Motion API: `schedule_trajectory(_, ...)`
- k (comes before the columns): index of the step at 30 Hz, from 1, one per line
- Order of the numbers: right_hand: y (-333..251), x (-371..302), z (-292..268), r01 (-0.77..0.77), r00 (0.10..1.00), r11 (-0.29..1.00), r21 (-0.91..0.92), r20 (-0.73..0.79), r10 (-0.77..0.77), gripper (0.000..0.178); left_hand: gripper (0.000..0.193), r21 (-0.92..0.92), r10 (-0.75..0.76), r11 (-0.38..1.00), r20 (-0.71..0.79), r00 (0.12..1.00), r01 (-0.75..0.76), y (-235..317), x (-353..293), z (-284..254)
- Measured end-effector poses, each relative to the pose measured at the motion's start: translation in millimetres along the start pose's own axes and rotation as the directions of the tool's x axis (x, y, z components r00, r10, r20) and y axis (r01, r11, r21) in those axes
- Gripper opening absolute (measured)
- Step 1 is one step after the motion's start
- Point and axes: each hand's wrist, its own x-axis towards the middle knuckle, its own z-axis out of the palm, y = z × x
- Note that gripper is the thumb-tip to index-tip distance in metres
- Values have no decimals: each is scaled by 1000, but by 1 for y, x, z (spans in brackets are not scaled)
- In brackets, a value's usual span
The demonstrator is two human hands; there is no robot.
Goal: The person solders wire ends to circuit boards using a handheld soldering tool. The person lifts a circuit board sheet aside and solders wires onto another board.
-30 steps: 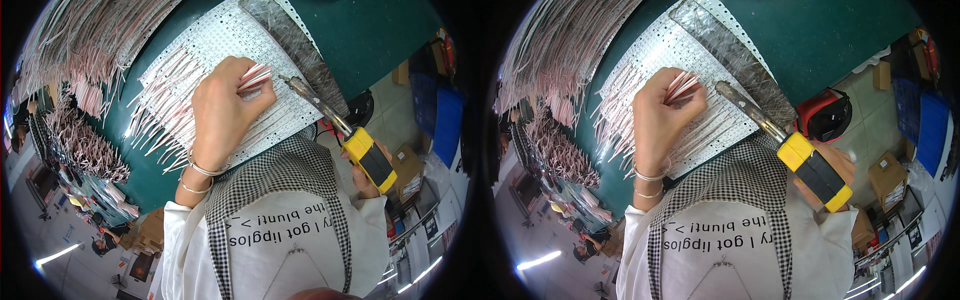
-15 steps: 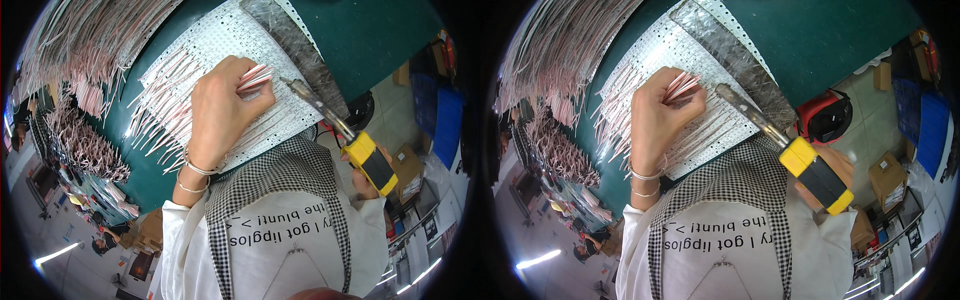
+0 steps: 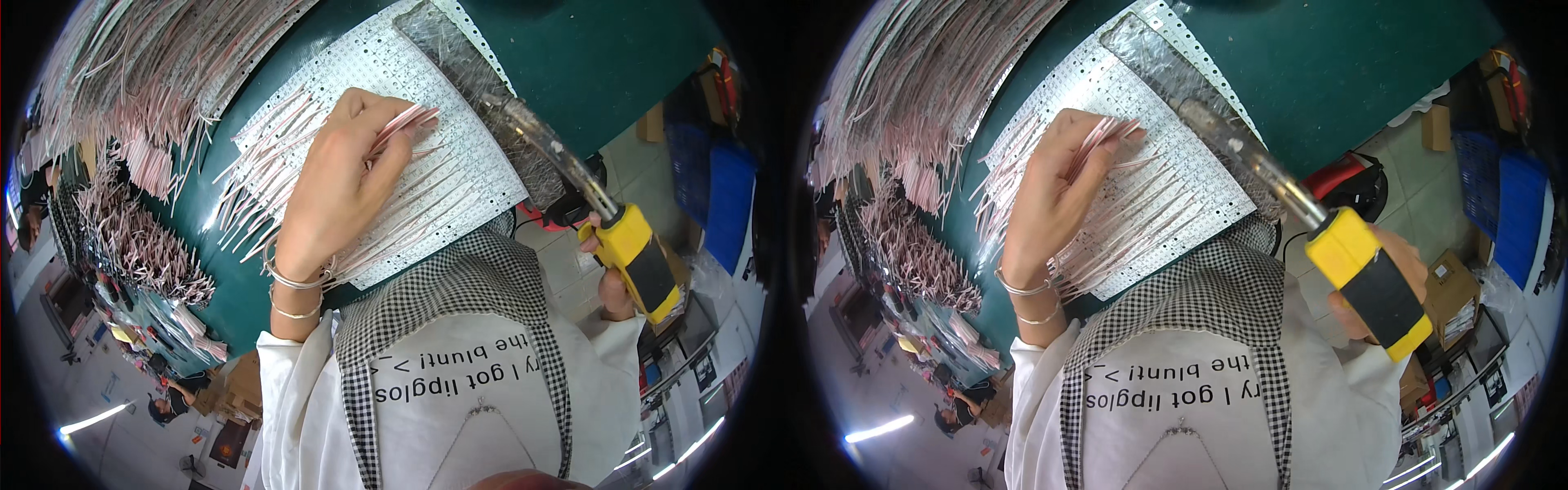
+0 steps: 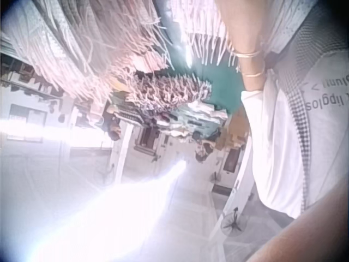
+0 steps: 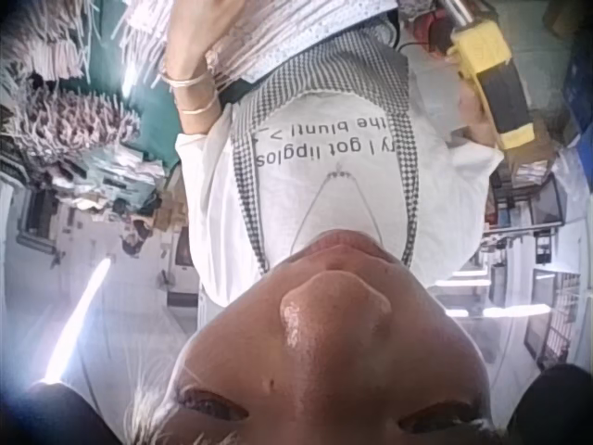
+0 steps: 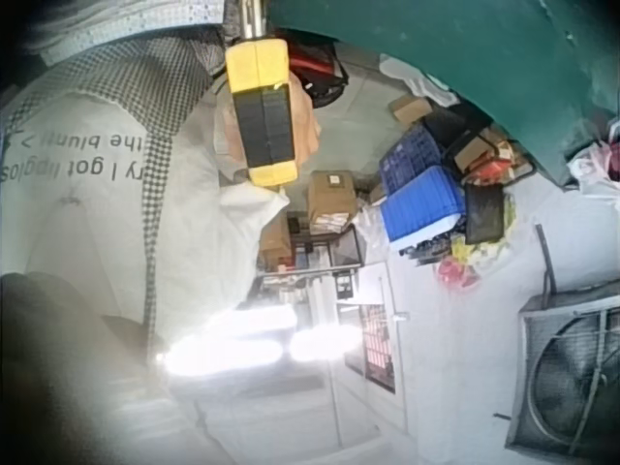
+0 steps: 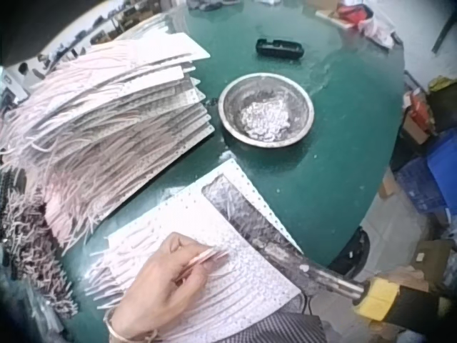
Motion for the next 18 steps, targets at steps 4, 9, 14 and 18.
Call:
schedule_trajectory(4, -2, 8, 8, -1, 999, 1000, -20, 52, 2, 40, 15, 46, -44, 998, -10, 999, 44, 3, 4, -1)
schedule_trajectory(9, -3, 12, 40, -57, 998, 993, -101, 7, 58, 50, 26, 163, -230, 957, -86, 969, 241, 2, 6, 8)
schedule_trajectory(14, 13, 25, 48, 69, 998, 997, -40, 4, -69, 40, 27, 264, -237, 926, -151, 960, 270, -6, 11, 12)
schedule_trajectory(18, 18, 29, 50, 91, 995, 996, 11, 39, -91, 33, 27, 232, -268, 925, -158, 950, 300, -12, 15, 12)
